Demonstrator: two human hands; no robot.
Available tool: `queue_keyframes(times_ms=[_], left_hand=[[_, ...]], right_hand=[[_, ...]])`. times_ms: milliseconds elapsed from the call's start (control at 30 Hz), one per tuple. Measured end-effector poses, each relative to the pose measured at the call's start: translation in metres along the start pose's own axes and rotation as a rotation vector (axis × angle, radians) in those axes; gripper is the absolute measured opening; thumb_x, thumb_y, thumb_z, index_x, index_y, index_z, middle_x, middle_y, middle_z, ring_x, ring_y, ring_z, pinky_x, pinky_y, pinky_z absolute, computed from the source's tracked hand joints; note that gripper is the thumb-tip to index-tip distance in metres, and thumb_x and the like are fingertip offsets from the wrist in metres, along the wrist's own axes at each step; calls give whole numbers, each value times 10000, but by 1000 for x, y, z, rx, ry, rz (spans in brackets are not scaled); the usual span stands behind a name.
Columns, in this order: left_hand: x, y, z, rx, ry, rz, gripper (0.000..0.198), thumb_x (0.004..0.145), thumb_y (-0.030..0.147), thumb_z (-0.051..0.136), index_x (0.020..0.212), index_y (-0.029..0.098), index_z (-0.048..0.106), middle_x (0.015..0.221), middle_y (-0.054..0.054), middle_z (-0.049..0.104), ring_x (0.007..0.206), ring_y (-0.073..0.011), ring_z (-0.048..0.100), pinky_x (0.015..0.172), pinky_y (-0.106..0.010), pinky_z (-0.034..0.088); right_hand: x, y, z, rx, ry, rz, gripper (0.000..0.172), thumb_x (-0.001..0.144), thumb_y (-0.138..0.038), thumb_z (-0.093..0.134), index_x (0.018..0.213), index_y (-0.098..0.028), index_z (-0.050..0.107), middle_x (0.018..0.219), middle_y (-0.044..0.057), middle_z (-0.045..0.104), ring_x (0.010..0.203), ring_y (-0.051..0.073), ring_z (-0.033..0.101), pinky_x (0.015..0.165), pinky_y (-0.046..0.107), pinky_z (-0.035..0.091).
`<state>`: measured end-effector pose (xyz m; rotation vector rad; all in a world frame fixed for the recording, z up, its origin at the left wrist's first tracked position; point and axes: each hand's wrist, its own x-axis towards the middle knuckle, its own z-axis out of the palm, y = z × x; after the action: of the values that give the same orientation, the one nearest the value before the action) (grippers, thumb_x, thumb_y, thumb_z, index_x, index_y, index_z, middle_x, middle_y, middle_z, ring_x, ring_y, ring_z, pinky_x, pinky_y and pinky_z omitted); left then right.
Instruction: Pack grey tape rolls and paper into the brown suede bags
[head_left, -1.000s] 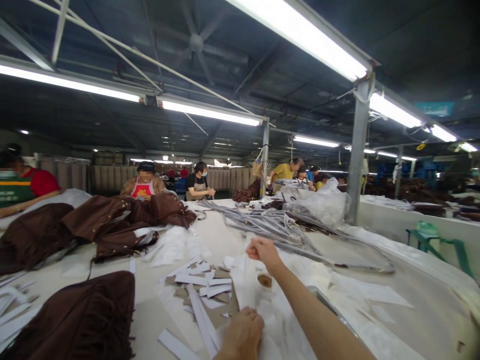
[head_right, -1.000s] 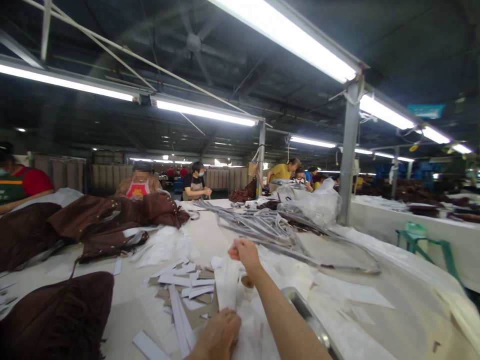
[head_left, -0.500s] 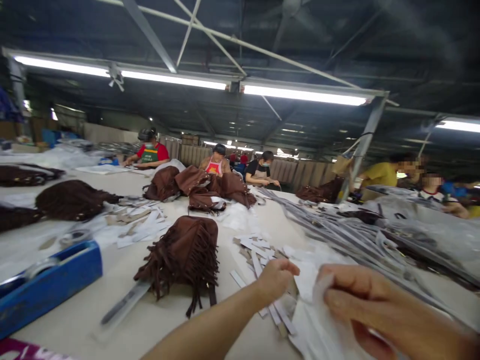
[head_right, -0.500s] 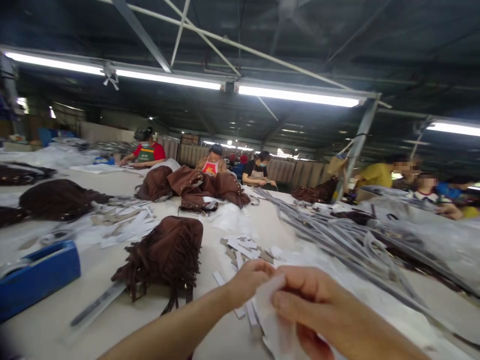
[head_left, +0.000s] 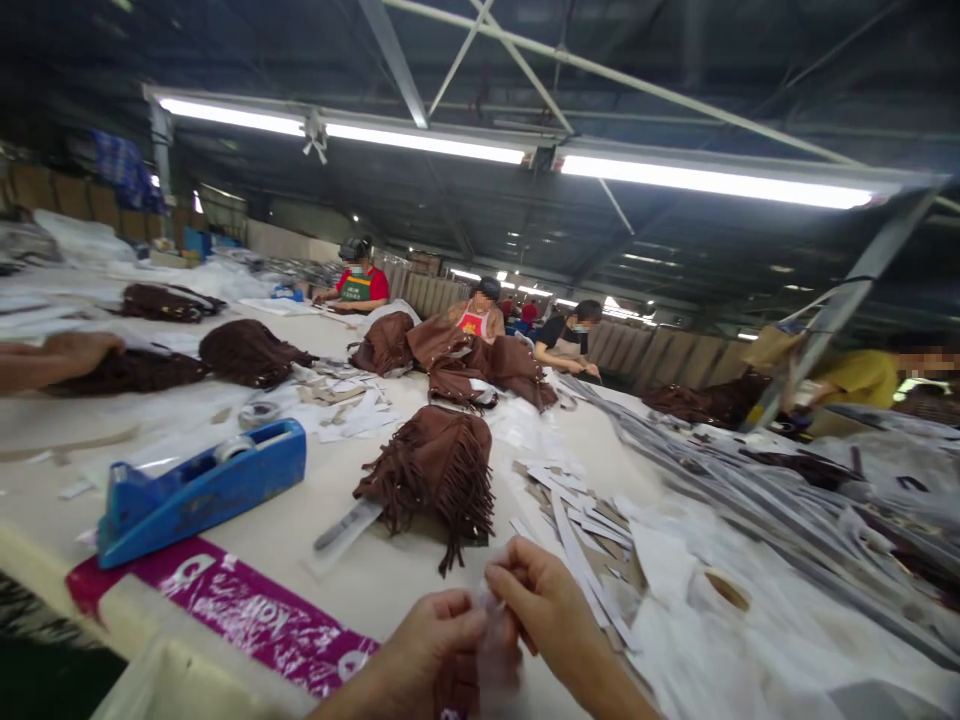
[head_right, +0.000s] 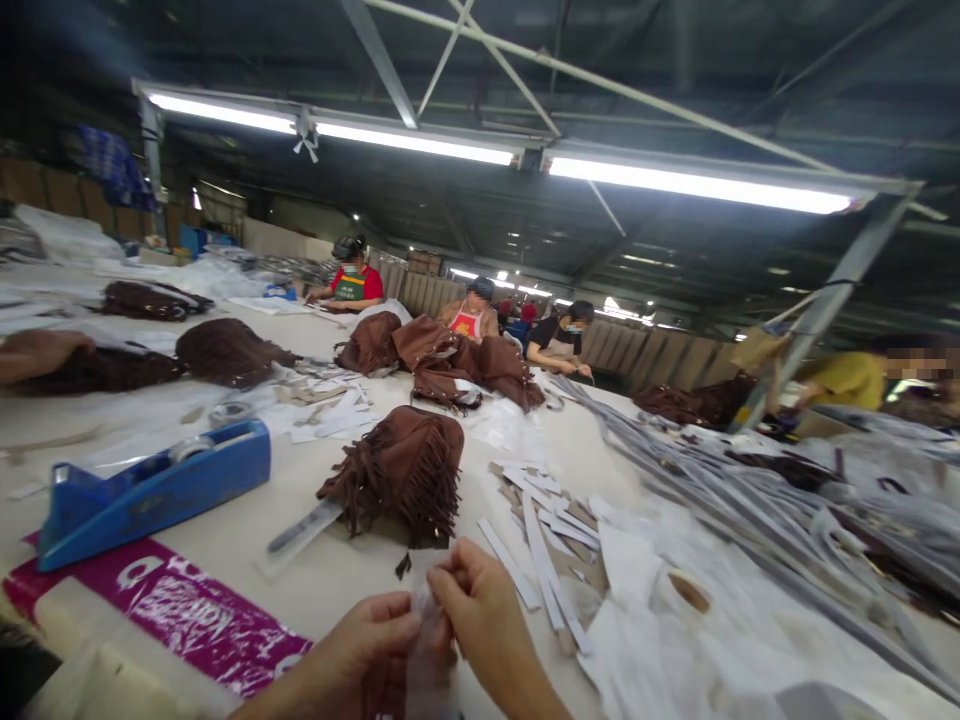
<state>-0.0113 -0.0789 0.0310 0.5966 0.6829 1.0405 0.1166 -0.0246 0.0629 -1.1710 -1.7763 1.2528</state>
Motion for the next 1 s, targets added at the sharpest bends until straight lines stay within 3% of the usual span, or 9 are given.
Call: queue_keyframes(times_ms=[67,167,300,400,467,533,667,833,1000], left_hand=[[3,-5,-6,11,-4,43,383,628,449,773,776,126,630,715,-56,642,542,-134,567,527,-239,447],[2,-3,-15,-31,65,103,305,579,320,794,740,121,627,642,-32,631,514,-115,547,513,-212,429],[-14,17,-32,-68,151,149,229,575,219,774,730,136,627,631,-17,640,550,-125,570,567,-229,470],[-32,35,-46,-13,156,179,189,609,218,761,674,141,601,587,-4,618,539,-122,563,623,-277,507],[-41,43,-53,0,175,189,218,585,196,776,677,140,586,634,-22,647,618,-151,614,694,-306,520],[-47,45,-57,-19,198,178,277,552,173,787,705,155,556,708,-38,678,692,-188,652,688,-308,522],[-49,32,-59,-38,182,121,303,577,140,722,675,197,441,590,20,615,516,-141,590,499,-224,450],[-53,6,-50,54,66,113,149,573,173,577,719,158,550,596,12,586,391,-63,401,381,-185,347],[-65,-2,-32,315,31,25,380,551,159,593,929,160,627,597,51,565,420,-58,376,386,-166,268]], right_hand=[[1,1,6,20,-22,4,248,725,-422,573,640,-220,457,348,-102,443,292,61,329,328,183,191],[2,5,-1,-47,-44,23,268,762,-464,538,696,-205,525,385,-93,441,331,70,330,364,202,197],[-1,20,-23,-363,54,6,308,813,-464,473,799,-190,612,615,-10,613,505,127,522,501,251,360],[-7,33,-29,-599,35,47,260,764,-430,564,719,-184,635,754,38,675,697,183,592,636,291,402],[-12,38,-26,-627,-29,98,174,687,-338,634,619,-182,603,641,11,633,660,172,564,589,274,371],[-18,38,-22,-488,-121,171,107,637,-231,623,571,-177,557,555,-23,567,564,130,509,509,242,326],[-26,23,-18,196,-297,370,134,708,-285,606,724,-153,592,679,23,662,546,113,568,413,180,323],[-34,9,0,598,-219,455,277,681,-339,759,762,-117,616,702,65,697,541,102,614,397,137,378],[-37,10,26,679,-108,424,308,650,-345,810,790,-120,653,738,69,703,604,130,640,412,147,417]])
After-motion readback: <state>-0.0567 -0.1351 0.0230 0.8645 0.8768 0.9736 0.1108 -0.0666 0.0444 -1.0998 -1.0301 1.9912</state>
